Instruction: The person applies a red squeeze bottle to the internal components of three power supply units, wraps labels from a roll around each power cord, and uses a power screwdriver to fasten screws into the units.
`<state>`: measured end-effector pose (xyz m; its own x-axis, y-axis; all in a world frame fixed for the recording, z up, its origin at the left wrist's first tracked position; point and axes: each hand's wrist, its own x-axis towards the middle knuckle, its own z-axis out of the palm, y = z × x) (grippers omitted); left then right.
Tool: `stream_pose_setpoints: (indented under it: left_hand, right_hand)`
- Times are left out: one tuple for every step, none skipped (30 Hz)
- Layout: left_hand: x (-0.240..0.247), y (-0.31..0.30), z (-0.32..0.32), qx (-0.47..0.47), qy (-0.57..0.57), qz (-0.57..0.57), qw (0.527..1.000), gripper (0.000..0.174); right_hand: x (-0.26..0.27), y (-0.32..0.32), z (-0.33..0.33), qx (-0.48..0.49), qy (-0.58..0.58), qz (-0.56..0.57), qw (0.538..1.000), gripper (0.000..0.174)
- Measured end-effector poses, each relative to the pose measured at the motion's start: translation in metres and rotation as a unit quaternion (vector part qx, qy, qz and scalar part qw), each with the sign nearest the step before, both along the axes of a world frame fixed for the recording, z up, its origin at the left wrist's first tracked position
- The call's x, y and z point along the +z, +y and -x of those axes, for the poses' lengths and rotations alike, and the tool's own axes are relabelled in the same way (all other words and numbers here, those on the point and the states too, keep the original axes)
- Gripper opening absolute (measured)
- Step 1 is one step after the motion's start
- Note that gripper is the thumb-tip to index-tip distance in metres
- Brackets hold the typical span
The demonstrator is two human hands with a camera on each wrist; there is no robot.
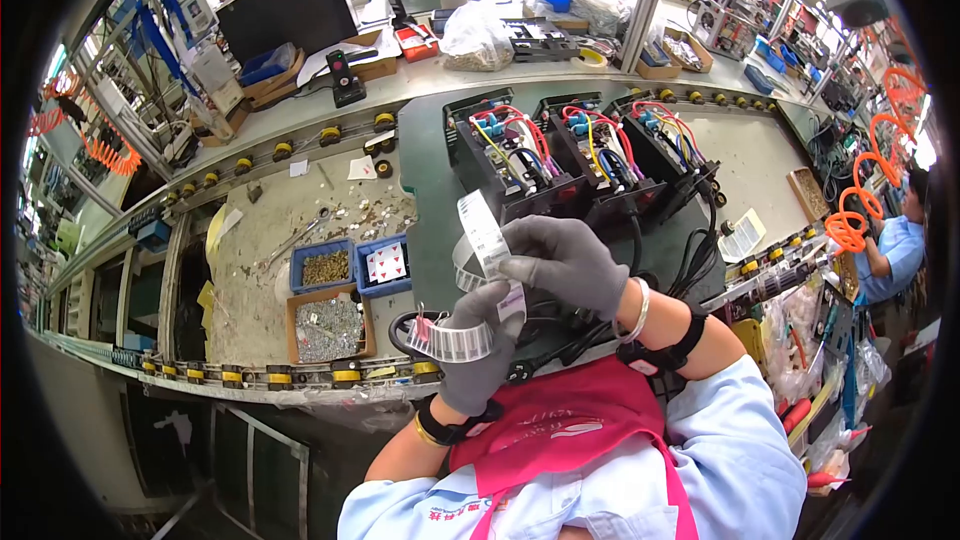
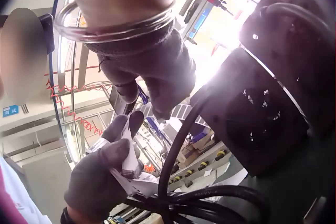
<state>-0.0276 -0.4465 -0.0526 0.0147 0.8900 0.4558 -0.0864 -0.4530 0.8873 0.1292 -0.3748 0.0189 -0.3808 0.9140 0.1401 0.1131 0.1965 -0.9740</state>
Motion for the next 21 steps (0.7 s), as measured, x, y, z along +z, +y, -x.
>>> stream_pose_setpoints:
  left_hand:
    - [-0.001,-0.001,0.0,0.007,0.015,-0.001,1.0,0.043]
    - [-0.001,-0.002,0.001,0.015,0.03,-0.002,0.999,0.043]
    - [-0.003,-0.002,0.001,0.026,0.048,-0.003,0.999,0.041]
    - [-0.002,-0.002,0.001,0.02,0.043,0.002,0.999,0.042]
    - [0.0,-0.002,0.001,0.016,0.038,0.006,0.999,0.042]
    - [0.001,-0.001,0.001,0.011,0.034,0.01,0.999,0.042]
    - [0.001,-0.001,0.001,0.009,0.031,0.013,0.999,0.042]
    - [0.0,0.0,0.0,0.008,0.029,0.016,0.999,0.042]
    - [-0.001,0.0,0.0,0.006,0.026,0.019,0.999,0.042]
    - [0.0,0.0,0.001,0.009,0.036,0.016,0.999,0.042]
    - [0.001,0.001,0.001,0.012,0.046,0.011,0.999,0.042]
    - [0.002,0.001,0.001,0.016,0.056,0.007,0.998,0.042]
    - [0.002,0.001,0.0,0.006,0.034,0.019,0.999,0.043]
    - [0.002,0.0,-0.001,-0.004,0.013,0.031,0.999,0.043]
    - [0.001,0.0,-0.002,-0.011,-0.008,0.041,0.999,0.043]
    - [0.0,-0.001,-0.001,0.004,0.048,0.016,0.999,0.043]
    - [-0.002,-0.001,0.001,0.029,0.105,-0.016,0.994,0.044]
    - [0.0,0.005,0.007,0.067,0.163,-0.053,0.983,0.044]
    - [0.013,0.006,0.009,0.046,0.144,-0.043,0.988,0.045]
    - [0.024,0.002,0.008,0.022,0.123,-0.029,0.992,0.045]
    - [0.024,0.002,0.008,0.01,0.087,-0.018,0.996,0.045]
  right_hand:
    - [-0.004,-0.002,0.002,-0.015,-0.002,-0.017,1.0,0.023]
    - [-0.007,-0.003,0.003,-0.028,-0.004,-0.034,0.999,0.022]
    - [-0.009,-0.004,0.004,-0.038,-0.004,-0.057,0.998,0.022]
    - [-0.009,-0.005,0.003,-0.039,-0.018,-0.059,0.997,0.022]
    - [-0.01,-0.006,0.003,-0.04,-0.031,-0.061,0.997,0.023]
    - [-0.01,-0.006,0.002,-0.041,-0.044,-0.063,0.996,0.024]
    - [-0.01,-0.006,0.003,-0.044,-0.029,-0.056,0.997,0.023]
    - [-0.01,-0.006,0.004,-0.047,-0.015,-0.05,0.998,0.022]
    - [-0.01,-0.006,0.004,-0.05,0.0,-0.043,0.998,0.021]
    - [-0.012,-0.006,0.004,-0.055,0.012,-0.042,0.998,0.022]
    - [-0.013,-0.005,0.005,-0.059,0.023,-0.042,0.997,0.023]
    - [-0.014,-0.004,0.005,-0.062,0.034,-0.041,0.997,0.024]
    - [-0.013,-0.005,0.005,-0.07,0.025,-0.049,0.996,0.023]
    - [-0.012,-0.005,0.006,-0.077,0.016,-0.059,0.995,0.023]
    - [-0.011,-0.004,0.007,-0.082,0.007,-0.07,0.994,0.022]
    - [-0.012,-0.005,0.006,-0.089,-0.01,-0.086,0.992,0.021]
    - [-0.014,-0.005,0.003,-0.087,-0.025,-0.112,0.99,0.02]
    - [-0.014,0.0,0.003,-0.077,-0.035,-0.148,0.985,0.019]
    - [-0.015,0.005,0.004,-0.057,0.01,-0.125,0.99,0.018]
    - [-0.019,0.006,0.003,-0.035,0.05,-0.096,0.994,0.018]
    - [-0.017,0.008,0.004,-0.025,0.065,-0.07,0.995,0.018]
